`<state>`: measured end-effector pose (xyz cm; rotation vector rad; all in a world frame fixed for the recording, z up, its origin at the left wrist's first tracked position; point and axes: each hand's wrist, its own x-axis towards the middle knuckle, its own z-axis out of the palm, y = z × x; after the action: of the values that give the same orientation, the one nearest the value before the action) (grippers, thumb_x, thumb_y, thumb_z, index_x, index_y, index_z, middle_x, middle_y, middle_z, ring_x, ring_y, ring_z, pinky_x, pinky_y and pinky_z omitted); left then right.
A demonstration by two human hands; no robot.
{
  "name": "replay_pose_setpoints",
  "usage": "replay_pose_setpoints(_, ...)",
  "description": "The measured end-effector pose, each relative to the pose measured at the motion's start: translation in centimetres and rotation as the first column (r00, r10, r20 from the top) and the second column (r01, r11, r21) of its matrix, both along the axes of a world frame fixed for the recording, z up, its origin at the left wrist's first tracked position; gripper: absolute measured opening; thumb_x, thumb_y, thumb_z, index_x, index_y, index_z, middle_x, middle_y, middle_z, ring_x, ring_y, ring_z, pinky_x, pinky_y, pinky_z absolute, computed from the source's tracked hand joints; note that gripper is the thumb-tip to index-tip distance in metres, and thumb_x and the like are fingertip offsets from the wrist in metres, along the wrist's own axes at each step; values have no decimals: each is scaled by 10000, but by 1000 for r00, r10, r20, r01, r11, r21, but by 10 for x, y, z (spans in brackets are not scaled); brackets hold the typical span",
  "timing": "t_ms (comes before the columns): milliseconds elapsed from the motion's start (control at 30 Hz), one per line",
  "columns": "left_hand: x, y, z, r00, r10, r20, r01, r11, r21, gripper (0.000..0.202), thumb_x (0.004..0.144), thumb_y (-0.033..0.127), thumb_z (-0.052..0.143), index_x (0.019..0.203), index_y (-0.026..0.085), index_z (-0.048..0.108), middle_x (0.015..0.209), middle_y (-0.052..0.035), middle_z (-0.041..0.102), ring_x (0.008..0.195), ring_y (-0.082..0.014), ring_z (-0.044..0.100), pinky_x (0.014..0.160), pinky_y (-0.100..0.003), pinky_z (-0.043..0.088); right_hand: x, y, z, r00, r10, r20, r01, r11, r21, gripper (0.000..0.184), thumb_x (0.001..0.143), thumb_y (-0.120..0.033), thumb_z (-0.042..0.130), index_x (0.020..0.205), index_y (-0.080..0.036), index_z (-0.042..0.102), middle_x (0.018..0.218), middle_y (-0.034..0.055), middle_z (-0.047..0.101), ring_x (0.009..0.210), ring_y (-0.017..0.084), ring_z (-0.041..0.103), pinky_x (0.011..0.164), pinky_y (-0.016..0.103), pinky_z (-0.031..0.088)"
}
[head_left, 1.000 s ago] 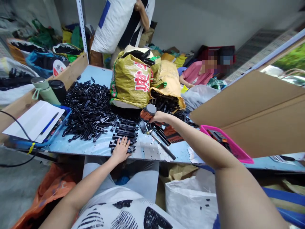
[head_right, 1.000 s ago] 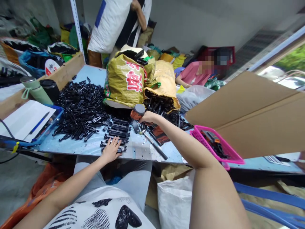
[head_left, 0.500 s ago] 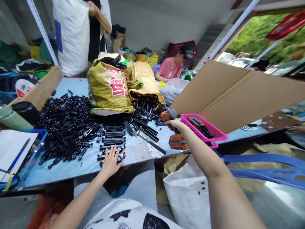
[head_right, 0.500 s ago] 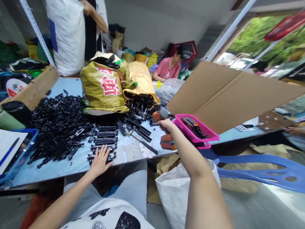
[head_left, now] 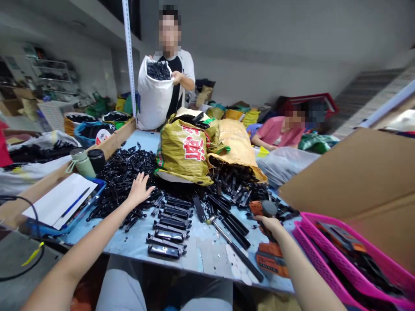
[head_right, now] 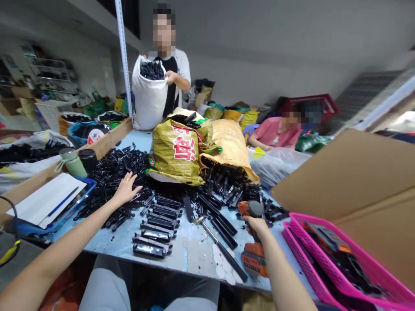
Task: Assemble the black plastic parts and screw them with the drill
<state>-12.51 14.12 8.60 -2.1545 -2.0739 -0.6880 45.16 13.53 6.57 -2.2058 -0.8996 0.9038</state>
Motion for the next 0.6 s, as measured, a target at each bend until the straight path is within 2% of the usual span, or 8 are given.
replay_pose_setpoints(133,-25,17,-12,995,93,-38,-96,991,-91,663,869,512,451,1378,96,362,1482,-223,271,1389,-341,212,1065,-505,297,4,2,-8,999,-29,25,30,999,-37,218,686,-282,695,705,-138,533,402,9,502,337,129,468,352,238,399)
replay_pose_setpoints(267,-37,23,-27,991,115,-67,-125,979,-164,690,871,522,439,1402,97,327,1493,-222,245,1395,-343,191,1070,-506,280,7,4,-11,999,-48,19,49,997,-67,231,695,-300,698,734,-144,534,412,11,506,358,138,484,368,240,411)
replay_pose_setpoints(600,-58,40,-55,986,134,-95,-151,967,-203,776,850,614,389,1434,111,300,1515,-225,171,1404,-375,117,1081,-552,206,1,2,-6,997,-70,12,71,995,-66,269,671,-320,718,695,-164,501,428,14,512,372,140,491,361,238,404)
